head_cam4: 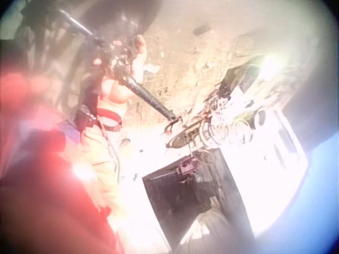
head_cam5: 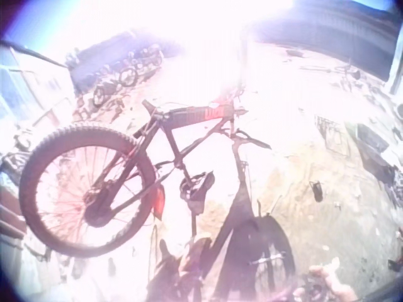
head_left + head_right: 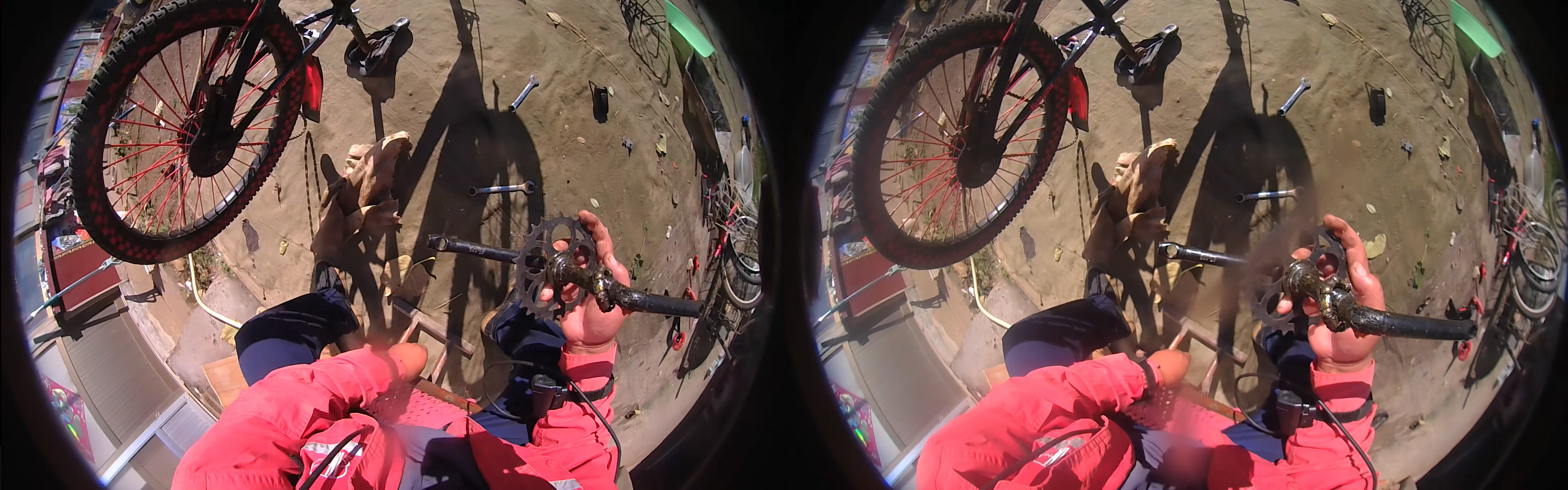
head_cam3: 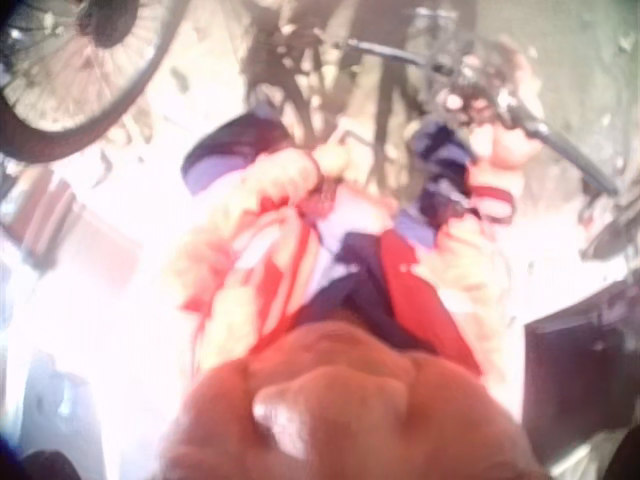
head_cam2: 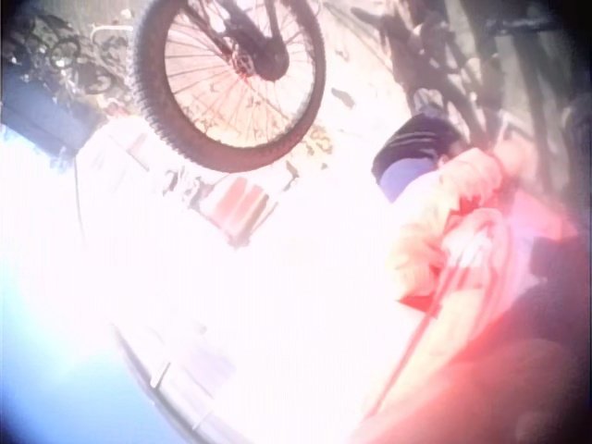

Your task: The person carries a bicycle crankset from an indoor area to an outdoor yard, sits on a small stool, and removes the crank arm and bearing assembly by hand. The person then inspects the removed bearing ring.

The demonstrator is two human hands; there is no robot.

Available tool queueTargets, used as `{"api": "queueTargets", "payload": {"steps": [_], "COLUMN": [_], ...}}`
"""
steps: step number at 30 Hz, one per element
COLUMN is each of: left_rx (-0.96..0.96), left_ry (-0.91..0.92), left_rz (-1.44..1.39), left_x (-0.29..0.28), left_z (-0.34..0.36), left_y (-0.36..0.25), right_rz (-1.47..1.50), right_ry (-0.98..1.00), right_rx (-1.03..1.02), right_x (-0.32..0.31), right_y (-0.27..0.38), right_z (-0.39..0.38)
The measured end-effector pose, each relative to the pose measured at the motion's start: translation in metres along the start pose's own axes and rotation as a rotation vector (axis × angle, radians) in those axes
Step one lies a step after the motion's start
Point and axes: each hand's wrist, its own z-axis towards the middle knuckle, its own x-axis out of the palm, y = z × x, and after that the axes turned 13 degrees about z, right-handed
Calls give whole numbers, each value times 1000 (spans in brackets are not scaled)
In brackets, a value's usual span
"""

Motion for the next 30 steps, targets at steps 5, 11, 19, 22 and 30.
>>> {"api": "queueTargets", "payload": {"steps": [5,11,19,22,30], "left_rx": [-48,-11,17,2,-23], "left_ry": [51,-53,-35,-12,-60], "left_rz": [-5,10,63,67,123], "left_x": [-15,-10,-19,-21,-30], "left_z": [-19,-26,-30,-32,-40], "left_y": [4,4,1,-3,-10], "right_rz": [22,97,151,133,121], "right_ry": [-23,-15,-25,-38,19], "right_rx": [39,41,29,38,61], "right_x": [-13,-23,-26,-26,-29], "right_y": [0,1,-4,-7,-8], "right_z": [-6,-11,-15,-16,-13]}}
